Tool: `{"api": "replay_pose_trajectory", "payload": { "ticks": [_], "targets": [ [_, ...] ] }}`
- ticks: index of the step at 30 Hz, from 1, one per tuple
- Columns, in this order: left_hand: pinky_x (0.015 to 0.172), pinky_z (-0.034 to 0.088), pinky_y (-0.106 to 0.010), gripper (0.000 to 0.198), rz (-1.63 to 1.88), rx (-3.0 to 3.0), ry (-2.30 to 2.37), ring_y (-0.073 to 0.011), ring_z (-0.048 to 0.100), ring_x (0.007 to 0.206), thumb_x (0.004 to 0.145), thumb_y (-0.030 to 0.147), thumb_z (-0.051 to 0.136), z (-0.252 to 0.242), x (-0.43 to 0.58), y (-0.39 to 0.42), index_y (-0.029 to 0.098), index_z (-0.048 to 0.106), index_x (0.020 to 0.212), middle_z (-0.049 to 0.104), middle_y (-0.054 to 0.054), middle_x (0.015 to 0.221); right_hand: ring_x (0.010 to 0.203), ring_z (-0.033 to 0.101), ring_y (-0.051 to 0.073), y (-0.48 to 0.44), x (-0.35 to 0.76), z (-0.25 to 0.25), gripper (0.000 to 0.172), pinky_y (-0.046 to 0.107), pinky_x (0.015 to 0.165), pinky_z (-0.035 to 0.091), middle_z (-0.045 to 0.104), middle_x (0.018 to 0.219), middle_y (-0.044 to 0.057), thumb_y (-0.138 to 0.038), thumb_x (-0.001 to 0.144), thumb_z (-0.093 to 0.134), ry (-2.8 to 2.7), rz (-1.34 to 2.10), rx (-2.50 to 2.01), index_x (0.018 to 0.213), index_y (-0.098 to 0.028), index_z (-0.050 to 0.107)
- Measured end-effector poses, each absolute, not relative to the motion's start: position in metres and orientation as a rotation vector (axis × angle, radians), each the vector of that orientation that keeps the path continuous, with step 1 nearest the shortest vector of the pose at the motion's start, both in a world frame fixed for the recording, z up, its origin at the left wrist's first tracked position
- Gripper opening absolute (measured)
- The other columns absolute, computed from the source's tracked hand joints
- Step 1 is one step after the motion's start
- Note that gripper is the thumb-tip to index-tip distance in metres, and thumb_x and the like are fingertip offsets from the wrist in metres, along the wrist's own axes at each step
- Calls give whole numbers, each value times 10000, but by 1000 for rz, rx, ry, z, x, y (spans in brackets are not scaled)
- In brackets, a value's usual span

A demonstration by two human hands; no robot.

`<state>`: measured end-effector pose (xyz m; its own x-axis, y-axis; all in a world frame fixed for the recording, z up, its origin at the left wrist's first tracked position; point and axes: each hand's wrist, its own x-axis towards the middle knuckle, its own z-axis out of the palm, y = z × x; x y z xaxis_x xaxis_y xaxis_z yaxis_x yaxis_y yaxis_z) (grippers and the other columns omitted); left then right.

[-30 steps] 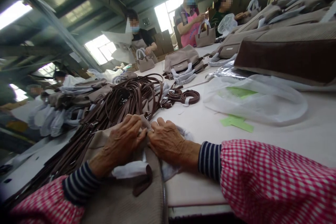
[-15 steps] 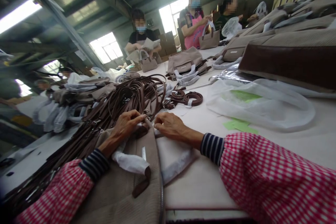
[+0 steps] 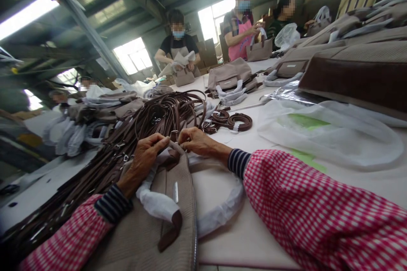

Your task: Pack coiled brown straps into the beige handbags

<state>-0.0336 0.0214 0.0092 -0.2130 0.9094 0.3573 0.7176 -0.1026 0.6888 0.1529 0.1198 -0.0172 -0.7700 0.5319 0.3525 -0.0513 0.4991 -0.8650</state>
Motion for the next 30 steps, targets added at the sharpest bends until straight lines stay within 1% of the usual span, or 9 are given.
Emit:
{"api": "replay_pose_trajectory", "payload": {
  "ticks": [4, 8, 11, 14, 19, 23, 27, 29, 30],
  "targets": [
    [596, 357, -260, 379, 1240, 1806, 1930, -137, 446, 643, 880, 509, 610, 7, -34, 22, 176, 636, 704, 522, 24, 658, 601, 575, 99, 122, 149, -13, 101, 191, 567, 433, 636, 727, -19, -79, 823, 557, -2236, 1226, -393, 866, -140, 625],
    [611, 360, -265, 370, 1197, 1835, 1946, -141, 452, 647, 881, 504, 603, 4, -34, 24, 182, 623, 700, 531, 24, 660, 678, 605, 141, 122, 153, -3, 146, 233, 644, 408, 617, 700, 11, -11, 806, 571, -2324, 1038, -454, 788, -139, 638],
    [617, 350, -272, 362, 1150, 1857, 1980, -143, 456, 647, 887, 494, 595, 3, -33, 26, 188, 597, 693, 528, 26, 659, 748, 606, 181, 115, 166, 7, 202, 278, 670, 338, 659, 753, 58, 37, 763, 581, -2542, 634, -536, 801, -146, 657],
    [624, 336, -278, 358, 1110, 1872, 2031, -140, 452, 644, 893, 484, 589, 2, -33, 28, 189, 584, 690, 517, 31, 651, 757, 605, 193, 96, 186, 12, 183, 298, 659, 301, 697, 812, 85, 2, 804, 576, -2748, 279, -567, 836, -156, 663],
    [618, 330, -281, 370, 1051, 1894, 2109, -141, 465, 636, 898, 477, 571, -3, -38, 33, 184, 584, 673, 526, 28, 636, 704, 541, 148, 40, 234, 8, 153, 269, 673, 348, 647, 789, 29, -43, 876, 570, -2710, 609, -439, 796, -173, 590],
    [659, 387, -294, 335, 1020, 2000, 2141, -172, 530, 684, 917, 440, 579, -4, -36, 36, 177, 635, 717, 604, -2, 685, 704, 529, 127, 6, 267, -9, 156, 251, 685, 381, 593, 790, -3, -93, 951, 541, -2583, 907, -319, 820, -177, 552],
    [950, 441, -369, 157, 1006, 2283, 2050, -248, 579, 1033, 939, 296, 599, 19, -15, 18, 188, 697, 882, 704, -61, 983, 762, 556, 124, 2, 272, -32, 113, 248, 733, 398, 614, 848, -11, -145, 983, 566, -2462, 983, -336, 877, -179, 585],
    [1070, 408, -371, 121, 816, 2502, 1815, -238, 563, 1162, 966, 271, 620, 36, 1, -3, 229, 721, 1019, 719, -37, 1116, 763, 554, 121, 4, 270, -36, 107, 247, 735, 397, 616, 853, -14, -158, 988, 575, -2446, 982, -326, 884, -178, 589],
    [1093, 404, -371, 153, 583, 2655, 1575, -229, 565, 1191, 1000, 282, 609, 44, 9, -15, 242, 707, 1110, 711, -37, 1185, 762, 553, 120, 4, 269, -37, 109, 246, 735, 398, 614, 852, -15, -161, 990, 574, -2438, 977, -312, 883, -177, 590]
  ]
}}
